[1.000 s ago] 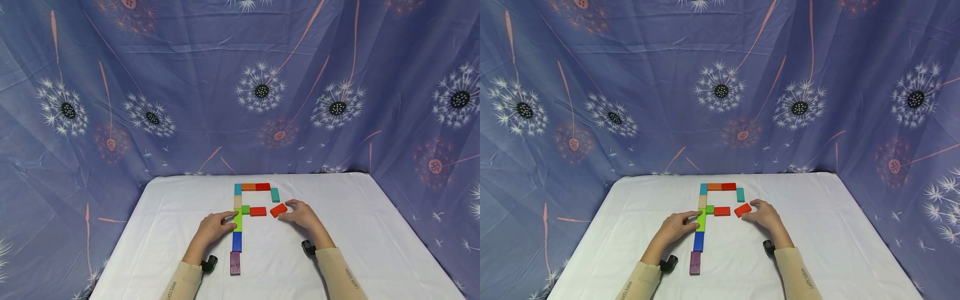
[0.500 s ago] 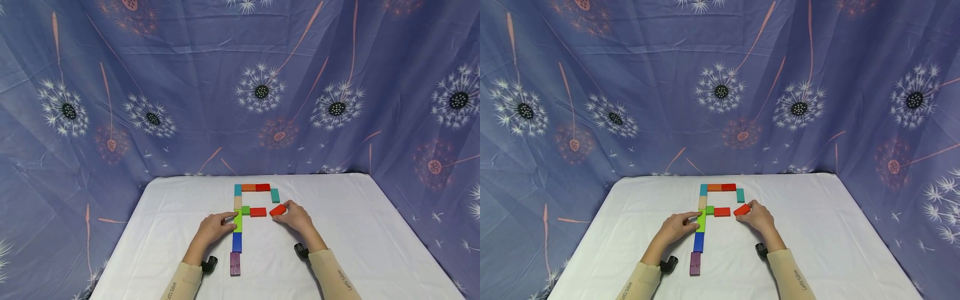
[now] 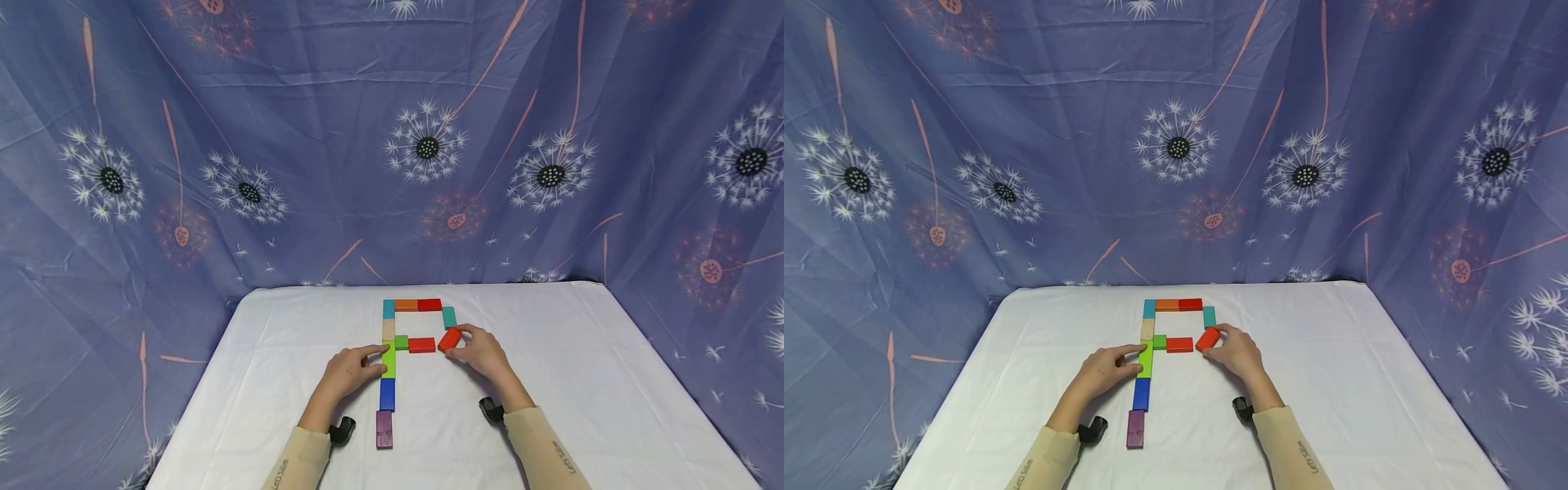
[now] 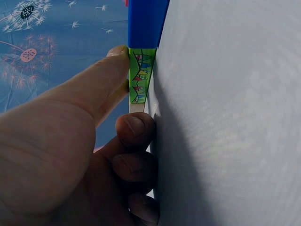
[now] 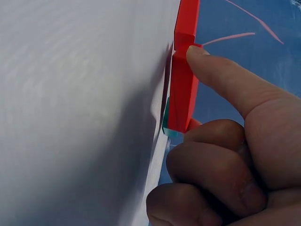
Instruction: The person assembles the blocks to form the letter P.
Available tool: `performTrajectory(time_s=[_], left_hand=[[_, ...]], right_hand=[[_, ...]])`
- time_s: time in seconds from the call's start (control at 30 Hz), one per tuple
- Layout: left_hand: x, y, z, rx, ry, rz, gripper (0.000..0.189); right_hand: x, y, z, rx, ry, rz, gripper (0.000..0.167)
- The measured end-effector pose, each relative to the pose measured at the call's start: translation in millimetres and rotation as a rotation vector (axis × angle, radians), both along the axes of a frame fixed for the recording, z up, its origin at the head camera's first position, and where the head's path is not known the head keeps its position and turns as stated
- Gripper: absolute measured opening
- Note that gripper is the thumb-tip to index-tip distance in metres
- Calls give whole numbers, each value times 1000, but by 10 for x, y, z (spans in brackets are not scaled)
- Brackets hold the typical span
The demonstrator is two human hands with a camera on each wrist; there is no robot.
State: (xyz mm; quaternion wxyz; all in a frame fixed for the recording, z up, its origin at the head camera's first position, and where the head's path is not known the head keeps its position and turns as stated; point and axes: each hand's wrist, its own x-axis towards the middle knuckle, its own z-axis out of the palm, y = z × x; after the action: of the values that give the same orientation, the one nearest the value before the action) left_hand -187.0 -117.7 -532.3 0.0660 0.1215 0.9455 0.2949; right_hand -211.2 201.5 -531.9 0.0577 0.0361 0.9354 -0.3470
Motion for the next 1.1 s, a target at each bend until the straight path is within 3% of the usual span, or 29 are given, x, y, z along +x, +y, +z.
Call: performTrajectory(time_s=[0.47,1.1], left_hand=[[0,2,-18,5,13,-12,48],[7,-2,-25,2,18,-8,48]], right_hand=[[-6,-88,-7,91,2,-5,71],[11,-119,1,97,31,-5,64]])
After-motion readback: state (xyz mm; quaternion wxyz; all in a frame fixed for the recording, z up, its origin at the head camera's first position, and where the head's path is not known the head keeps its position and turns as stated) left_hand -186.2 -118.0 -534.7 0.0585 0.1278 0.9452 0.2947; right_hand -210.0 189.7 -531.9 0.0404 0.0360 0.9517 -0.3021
